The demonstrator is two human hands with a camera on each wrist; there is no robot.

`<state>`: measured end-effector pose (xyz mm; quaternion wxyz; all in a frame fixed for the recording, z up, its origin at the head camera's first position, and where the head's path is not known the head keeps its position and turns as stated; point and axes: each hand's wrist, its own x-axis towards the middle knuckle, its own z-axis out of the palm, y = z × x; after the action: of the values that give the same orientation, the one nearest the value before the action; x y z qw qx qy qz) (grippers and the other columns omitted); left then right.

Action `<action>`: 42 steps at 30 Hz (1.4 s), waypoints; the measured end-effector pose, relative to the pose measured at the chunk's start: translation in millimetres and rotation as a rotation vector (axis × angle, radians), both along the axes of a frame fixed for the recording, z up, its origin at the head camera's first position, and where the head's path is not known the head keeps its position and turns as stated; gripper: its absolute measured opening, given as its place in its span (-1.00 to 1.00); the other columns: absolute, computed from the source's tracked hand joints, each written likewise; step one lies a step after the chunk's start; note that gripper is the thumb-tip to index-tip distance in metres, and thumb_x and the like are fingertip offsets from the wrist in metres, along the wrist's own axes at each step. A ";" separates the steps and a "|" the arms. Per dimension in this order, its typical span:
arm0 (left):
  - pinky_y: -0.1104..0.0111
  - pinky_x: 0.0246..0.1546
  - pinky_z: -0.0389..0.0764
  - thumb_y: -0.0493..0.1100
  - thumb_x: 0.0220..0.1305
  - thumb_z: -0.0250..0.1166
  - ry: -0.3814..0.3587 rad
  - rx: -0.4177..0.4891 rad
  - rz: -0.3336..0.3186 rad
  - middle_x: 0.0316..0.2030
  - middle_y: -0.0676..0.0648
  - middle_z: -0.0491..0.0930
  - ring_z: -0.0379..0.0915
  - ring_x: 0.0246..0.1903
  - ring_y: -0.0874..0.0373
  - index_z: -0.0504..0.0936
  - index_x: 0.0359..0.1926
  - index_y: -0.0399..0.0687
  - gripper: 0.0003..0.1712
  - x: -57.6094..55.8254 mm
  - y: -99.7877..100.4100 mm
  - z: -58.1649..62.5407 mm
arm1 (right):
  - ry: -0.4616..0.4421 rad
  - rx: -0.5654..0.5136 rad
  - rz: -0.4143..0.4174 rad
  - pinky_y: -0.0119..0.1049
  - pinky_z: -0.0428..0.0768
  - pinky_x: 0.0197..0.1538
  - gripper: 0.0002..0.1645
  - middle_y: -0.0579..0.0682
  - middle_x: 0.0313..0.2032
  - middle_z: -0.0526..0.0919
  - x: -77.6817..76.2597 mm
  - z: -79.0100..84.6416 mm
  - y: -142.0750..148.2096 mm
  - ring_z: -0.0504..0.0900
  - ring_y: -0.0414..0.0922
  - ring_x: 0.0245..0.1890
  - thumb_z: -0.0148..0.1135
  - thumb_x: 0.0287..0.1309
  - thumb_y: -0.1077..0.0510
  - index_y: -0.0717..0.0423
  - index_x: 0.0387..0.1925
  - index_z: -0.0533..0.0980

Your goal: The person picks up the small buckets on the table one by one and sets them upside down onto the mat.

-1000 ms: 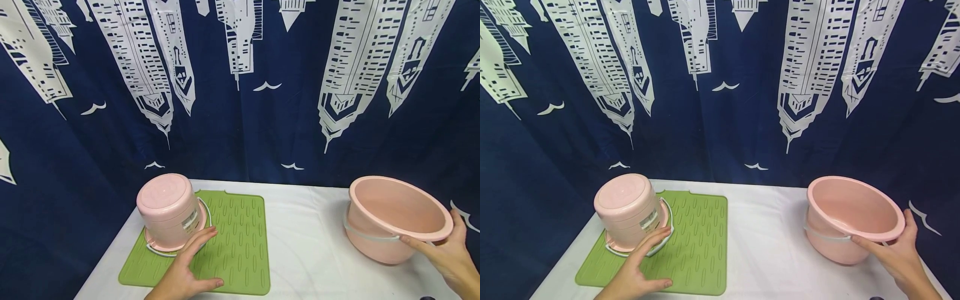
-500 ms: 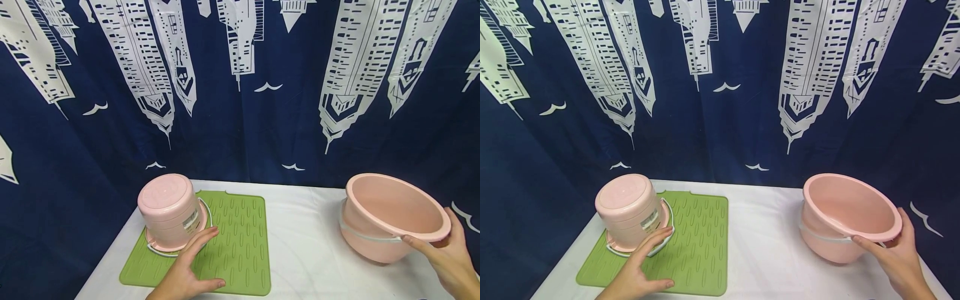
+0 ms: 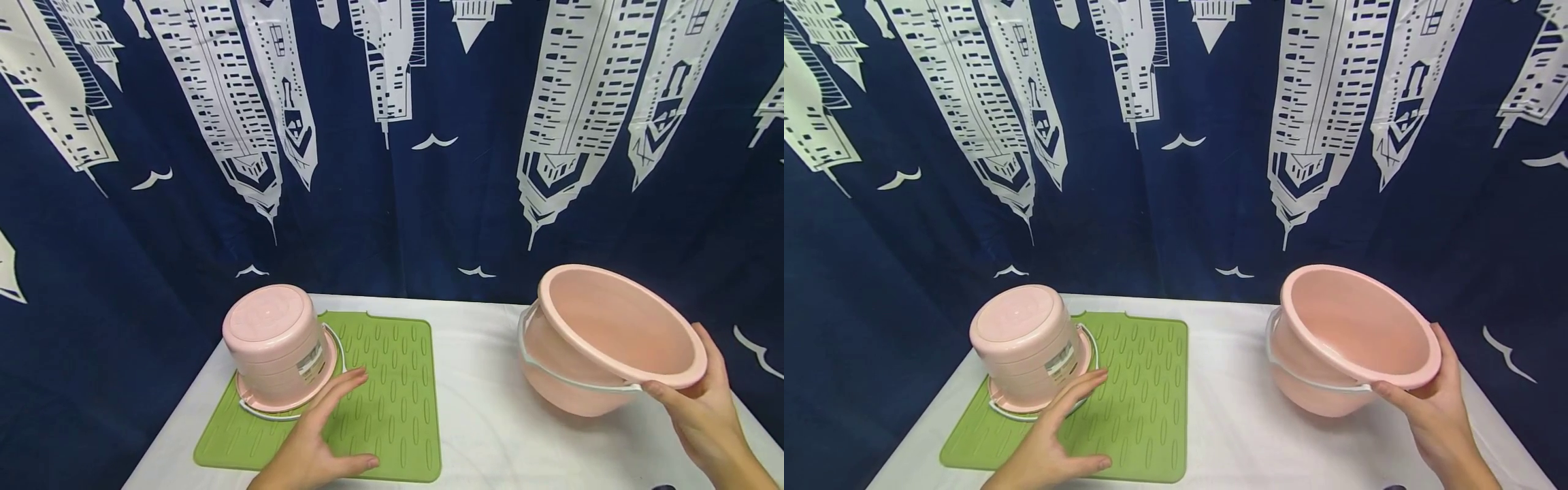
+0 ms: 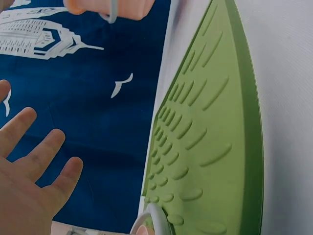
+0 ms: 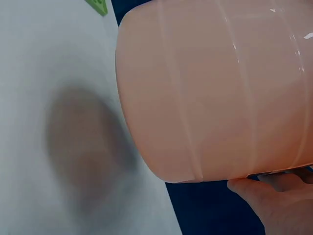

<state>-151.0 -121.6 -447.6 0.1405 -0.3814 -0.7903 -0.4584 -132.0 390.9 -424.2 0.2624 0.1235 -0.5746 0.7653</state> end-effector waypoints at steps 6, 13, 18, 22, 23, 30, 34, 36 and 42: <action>0.02 0.32 0.32 0.11 -0.06 0.65 -0.009 -0.008 0.008 0.43 -0.03 0.29 0.22 0.39 -0.02 0.29 0.48 0.04 0.12 -0.6 7.5 2.2 | 0.075 -0.050 0.082 -0.41 0.54 0.11 0.34 -0.03 0.43 0.08 0.5 6.1 -17.4 0.39 -0.22 0.28 0.13 -0.11 0.82 0.01 0.57 -0.17; -0.09 0.30 0.31 0.08 -0.06 0.65 -0.039 0.009 -0.014 0.44 -0.02 0.27 0.20 0.40 -0.04 0.28 0.49 0.05 0.12 -0.5 17.7 5.1 | 0.071 0.038 0.087 -0.39 0.58 0.05 0.43 -0.01 0.46 0.05 2.0 11.6 -38.3 0.34 -0.18 0.30 0.22 -0.23 0.84 0.03 0.58 -0.15; -0.04 0.32 0.31 0.08 -0.05 0.65 -0.066 0.002 -0.011 0.44 0.02 0.27 0.20 0.41 0.00 0.27 0.49 0.09 0.12 0.9 25.0 7.8 | 0.043 0.071 0.100 -0.38 0.59 0.04 0.50 -0.01 0.46 0.02 1.6 10.9 -51.2 0.34 -0.18 0.29 0.28 -0.29 0.83 0.06 0.59 -0.19; -0.01 0.32 0.32 0.05 -0.07 0.66 -0.059 -0.001 -0.009 0.43 0.02 0.27 0.21 0.40 0.01 0.27 0.49 0.10 0.13 -0.1 29.9 8.0 | 0.001 0.082 0.111 -0.38 0.59 0.04 0.49 -0.02 0.46 0.00 1.4 7.0 -60.2 0.38 -0.21 0.27 0.33 -0.23 0.77 0.04 0.60 -0.23; -0.02 0.32 0.32 0.05 -0.07 0.66 -0.056 0.003 -0.011 0.43 0.01 0.27 0.21 0.40 0.00 0.27 0.49 0.09 0.13 -0.6 30.8 7.8 | -0.009 0.089 0.114 -0.38 0.59 0.04 0.49 -0.03 0.47 0.00 1.7 6.2 -62.5 0.38 -0.21 0.27 0.34 -0.21 0.75 0.03 0.60 -0.23; 0.05 0.31 0.36 0.09 -0.06 0.65 -0.044 0.048 -0.030 0.44 -0.01 0.26 0.23 0.39 -0.01 0.24 0.51 0.06 0.15 -3.9 36.6 6.8 | -0.008 0.071 0.188 -0.38 0.58 0.08 0.41 -0.03 0.49 0.00 6.2 3.2 -77.9 0.33 -0.20 0.30 0.40 -0.08 0.63 -0.02 0.60 -0.20; 0.12 0.25 0.44 0.04 -0.05 0.65 0.010 0.109 -0.070 0.44 -0.10 0.24 0.29 0.34 -0.02 0.21 0.51 -0.06 0.17 -6.5 40.6 6.3 | 0.020 0.017 0.241 -0.35 0.58 0.10 0.32 0.00 0.50 -0.01 6.8 -1.1 -84.6 0.32 -0.16 0.31 0.45 0.02 0.49 -0.02 0.60 -0.15; 0.12 0.24 0.44 0.02 -0.06 0.66 0.011 0.134 -0.086 0.44 -0.13 0.23 0.29 0.33 -0.03 0.19 0.51 -0.10 0.19 -7.0 42.5 6.1 | 0.032 -0.019 0.268 -0.34 0.57 0.13 0.28 0.01 0.50 -0.02 6.5 -3.7 -88.0 0.31 -0.14 0.32 0.47 0.06 0.42 -0.02 0.60 -0.13; 0.05 0.24 0.44 -0.01 -0.11 0.69 -0.065 0.164 -0.085 0.46 -0.11 0.19 0.29 0.34 -0.04 0.08 0.56 -0.07 0.31 -5.9 46.9 5.8 | 0.019 -0.086 0.326 -0.32 0.50 0.22 0.31 0.02 0.53 -0.05 9.2 -1.0 -102.1 0.27 -0.12 0.36 0.55 0.06 0.26 -0.03 0.61 -0.13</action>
<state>-156.9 -74.7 -441.8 0.1260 -0.3870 -0.7374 -0.5391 -122.8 288.8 -425.2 0.1455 0.2108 -0.5111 0.8205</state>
